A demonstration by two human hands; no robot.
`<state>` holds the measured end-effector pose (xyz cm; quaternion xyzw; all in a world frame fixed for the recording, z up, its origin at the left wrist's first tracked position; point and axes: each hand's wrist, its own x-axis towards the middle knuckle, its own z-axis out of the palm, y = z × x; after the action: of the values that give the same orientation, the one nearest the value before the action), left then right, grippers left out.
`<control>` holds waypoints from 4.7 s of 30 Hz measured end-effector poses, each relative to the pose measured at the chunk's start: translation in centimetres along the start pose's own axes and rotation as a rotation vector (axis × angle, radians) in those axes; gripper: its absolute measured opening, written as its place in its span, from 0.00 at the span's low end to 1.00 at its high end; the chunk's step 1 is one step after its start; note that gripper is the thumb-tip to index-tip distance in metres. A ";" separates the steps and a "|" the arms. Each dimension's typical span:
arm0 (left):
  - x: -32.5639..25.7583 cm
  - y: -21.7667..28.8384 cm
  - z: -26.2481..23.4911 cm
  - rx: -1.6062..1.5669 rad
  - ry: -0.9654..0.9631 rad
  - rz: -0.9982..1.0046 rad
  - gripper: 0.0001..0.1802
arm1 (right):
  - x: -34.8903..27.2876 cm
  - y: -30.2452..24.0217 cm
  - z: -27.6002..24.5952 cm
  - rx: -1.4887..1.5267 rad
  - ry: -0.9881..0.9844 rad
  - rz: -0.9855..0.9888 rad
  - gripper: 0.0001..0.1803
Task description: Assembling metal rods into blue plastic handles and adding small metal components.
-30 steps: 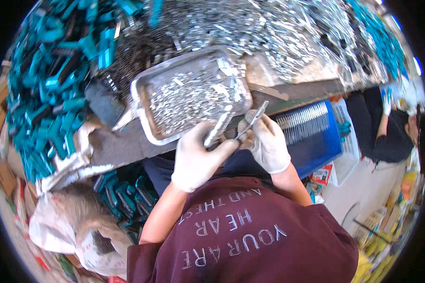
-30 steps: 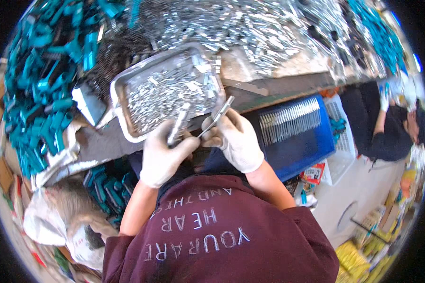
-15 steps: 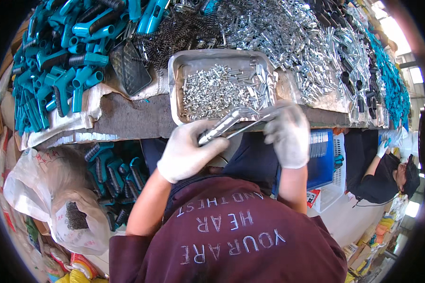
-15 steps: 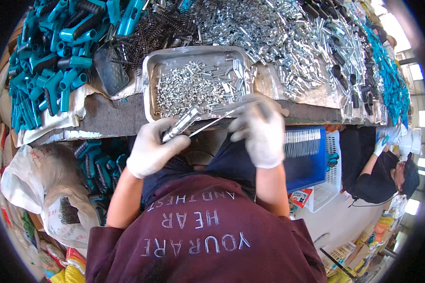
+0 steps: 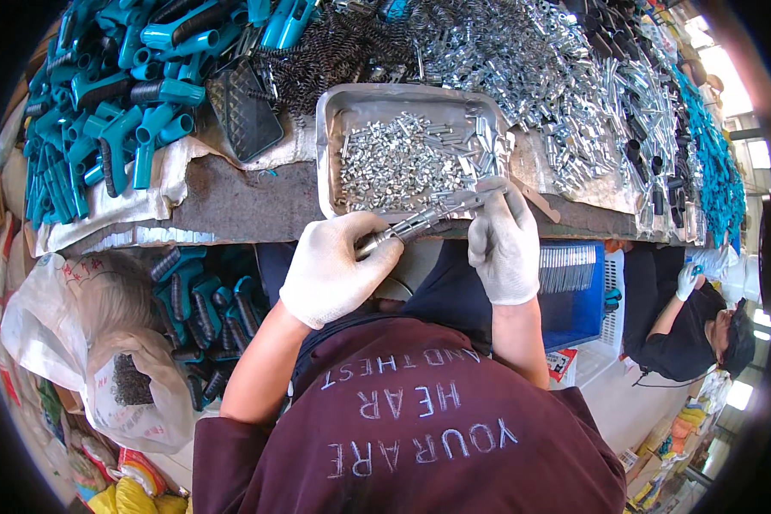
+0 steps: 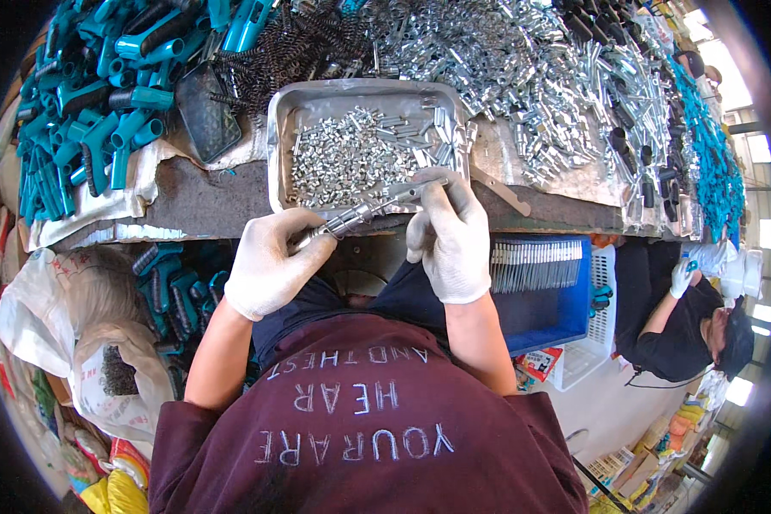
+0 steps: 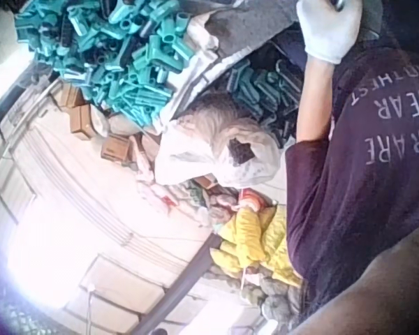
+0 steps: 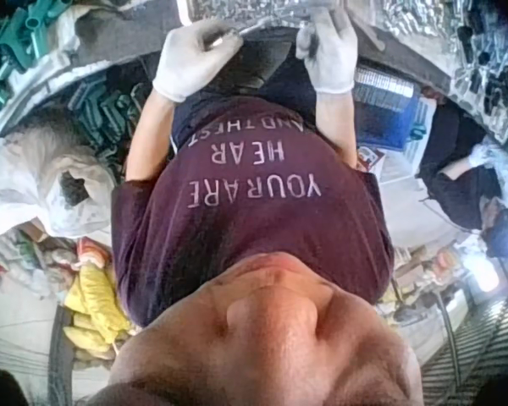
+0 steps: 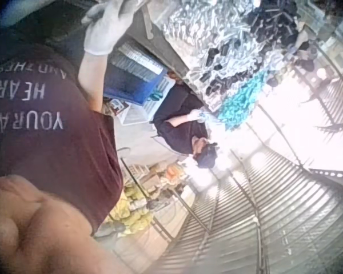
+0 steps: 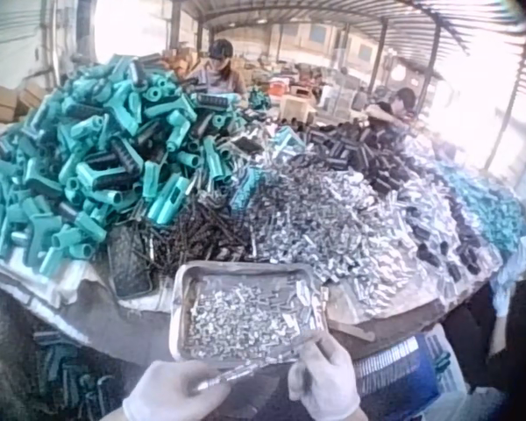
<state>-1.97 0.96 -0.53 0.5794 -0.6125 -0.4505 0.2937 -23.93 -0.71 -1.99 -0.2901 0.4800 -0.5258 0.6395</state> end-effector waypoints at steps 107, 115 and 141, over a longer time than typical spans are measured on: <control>1.0 0.7 -0.3 -0.401 -0.344 -0.326 0.28 | 2.3 -0.9 -1.1 -0.739 -0.270 -0.088 0.17; 1.0 0.5 -1.5 -0.429 -0.122 -0.330 0.19 | 5.2 -0.3 -1.3 -1.616 -0.220 -0.430 0.08; 1.4 1.0 2.7 0.180 0.189 0.082 0.18 | 1.3 1.7 3.2 -1.079 -0.020 -0.744 0.06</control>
<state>-5.02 0.05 -0.99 0.6177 -0.6433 -0.3248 0.3149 -20.32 -1.95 -2.67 -0.7219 0.5378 -0.3947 0.1840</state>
